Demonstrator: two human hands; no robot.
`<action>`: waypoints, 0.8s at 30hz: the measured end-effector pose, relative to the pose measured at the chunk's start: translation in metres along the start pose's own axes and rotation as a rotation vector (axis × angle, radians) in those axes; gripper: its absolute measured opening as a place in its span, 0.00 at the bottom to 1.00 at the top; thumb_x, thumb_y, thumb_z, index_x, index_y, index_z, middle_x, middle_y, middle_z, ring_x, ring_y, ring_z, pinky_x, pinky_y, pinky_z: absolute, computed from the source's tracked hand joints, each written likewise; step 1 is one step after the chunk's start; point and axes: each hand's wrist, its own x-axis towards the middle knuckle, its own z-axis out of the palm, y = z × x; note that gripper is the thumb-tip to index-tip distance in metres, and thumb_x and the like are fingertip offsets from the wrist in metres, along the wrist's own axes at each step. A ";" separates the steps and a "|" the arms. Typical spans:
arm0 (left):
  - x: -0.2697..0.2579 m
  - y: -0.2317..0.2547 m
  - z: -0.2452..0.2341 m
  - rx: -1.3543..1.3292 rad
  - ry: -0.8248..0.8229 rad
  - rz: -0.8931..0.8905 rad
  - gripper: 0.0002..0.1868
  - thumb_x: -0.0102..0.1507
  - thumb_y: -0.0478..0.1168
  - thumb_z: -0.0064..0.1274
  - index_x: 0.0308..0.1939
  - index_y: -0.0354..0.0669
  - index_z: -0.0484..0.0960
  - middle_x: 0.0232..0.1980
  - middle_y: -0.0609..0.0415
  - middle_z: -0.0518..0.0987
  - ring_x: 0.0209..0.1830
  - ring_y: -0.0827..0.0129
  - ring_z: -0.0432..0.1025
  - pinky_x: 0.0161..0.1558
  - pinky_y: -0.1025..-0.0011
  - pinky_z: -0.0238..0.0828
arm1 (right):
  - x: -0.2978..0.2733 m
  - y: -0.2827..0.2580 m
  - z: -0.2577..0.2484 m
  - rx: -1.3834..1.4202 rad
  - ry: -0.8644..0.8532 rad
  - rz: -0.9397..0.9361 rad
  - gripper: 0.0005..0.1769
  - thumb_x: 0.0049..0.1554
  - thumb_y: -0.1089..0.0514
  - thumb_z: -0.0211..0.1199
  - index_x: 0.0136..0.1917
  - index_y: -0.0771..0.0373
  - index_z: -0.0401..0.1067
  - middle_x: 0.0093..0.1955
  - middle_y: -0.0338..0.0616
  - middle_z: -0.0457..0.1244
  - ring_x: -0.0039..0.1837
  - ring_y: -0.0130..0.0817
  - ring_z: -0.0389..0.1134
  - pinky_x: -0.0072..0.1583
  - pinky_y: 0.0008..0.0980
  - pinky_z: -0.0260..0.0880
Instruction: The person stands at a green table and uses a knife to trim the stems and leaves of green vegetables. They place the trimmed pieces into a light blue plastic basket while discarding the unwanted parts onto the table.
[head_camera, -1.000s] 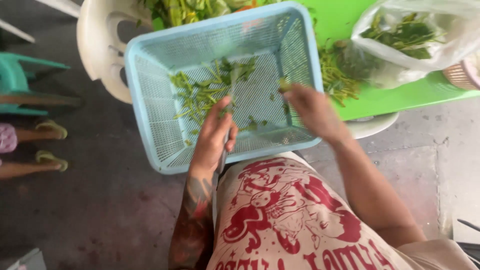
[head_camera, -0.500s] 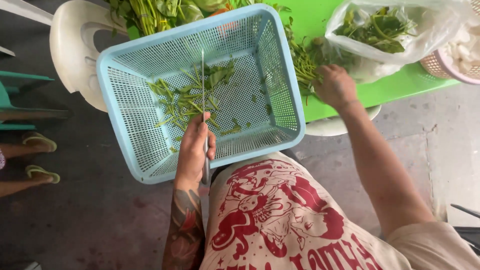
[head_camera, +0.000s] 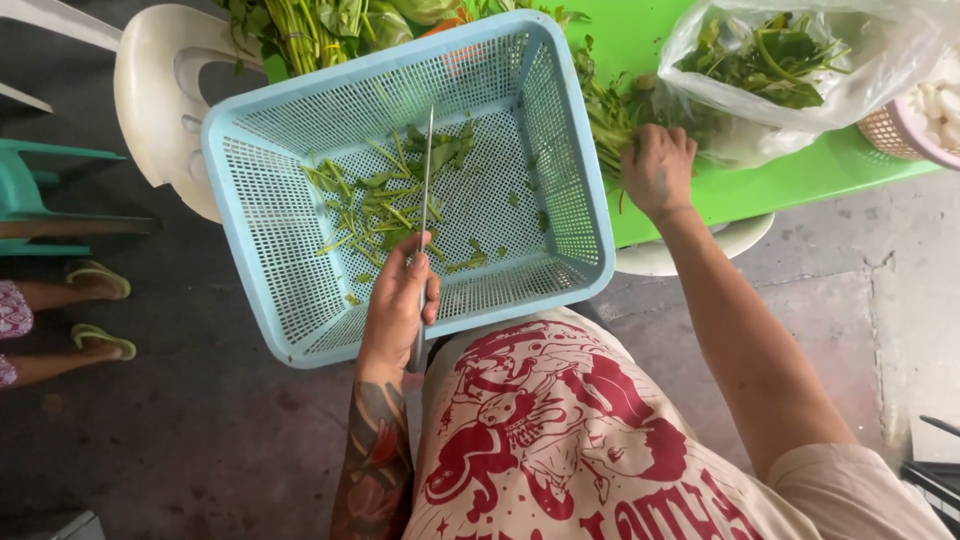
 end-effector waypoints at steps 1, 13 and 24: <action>0.000 0.000 -0.002 -0.002 0.006 -0.012 0.24 0.73 0.47 0.42 0.68 0.35 0.67 0.24 0.49 0.70 0.13 0.73 0.65 0.17 0.77 0.63 | 0.001 0.005 -0.001 0.074 -0.021 0.036 0.09 0.60 0.48 0.60 0.52 0.50 0.70 0.45 0.37 0.64 0.56 0.40 0.67 0.57 0.44 0.65; 0.004 0.009 -0.011 0.018 -0.001 -0.112 0.23 0.71 0.50 0.44 0.66 0.44 0.69 0.25 0.55 0.69 0.16 0.75 0.62 0.19 0.78 0.61 | 0.045 -0.003 -0.118 0.444 -0.148 0.094 0.09 0.69 0.59 0.59 0.58 0.68 0.68 0.45 0.57 0.64 0.47 0.55 0.65 0.48 0.50 0.65; 0.003 0.013 -0.014 0.051 -0.007 -0.147 0.21 0.70 0.52 0.44 0.63 0.50 0.71 0.26 0.61 0.69 0.17 0.79 0.59 0.19 0.80 0.58 | 0.072 0.019 -0.181 0.467 0.183 0.127 0.07 0.70 0.68 0.65 0.50 0.70 0.69 0.56 0.54 0.59 0.55 0.45 0.60 0.58 0.43 0.69</action>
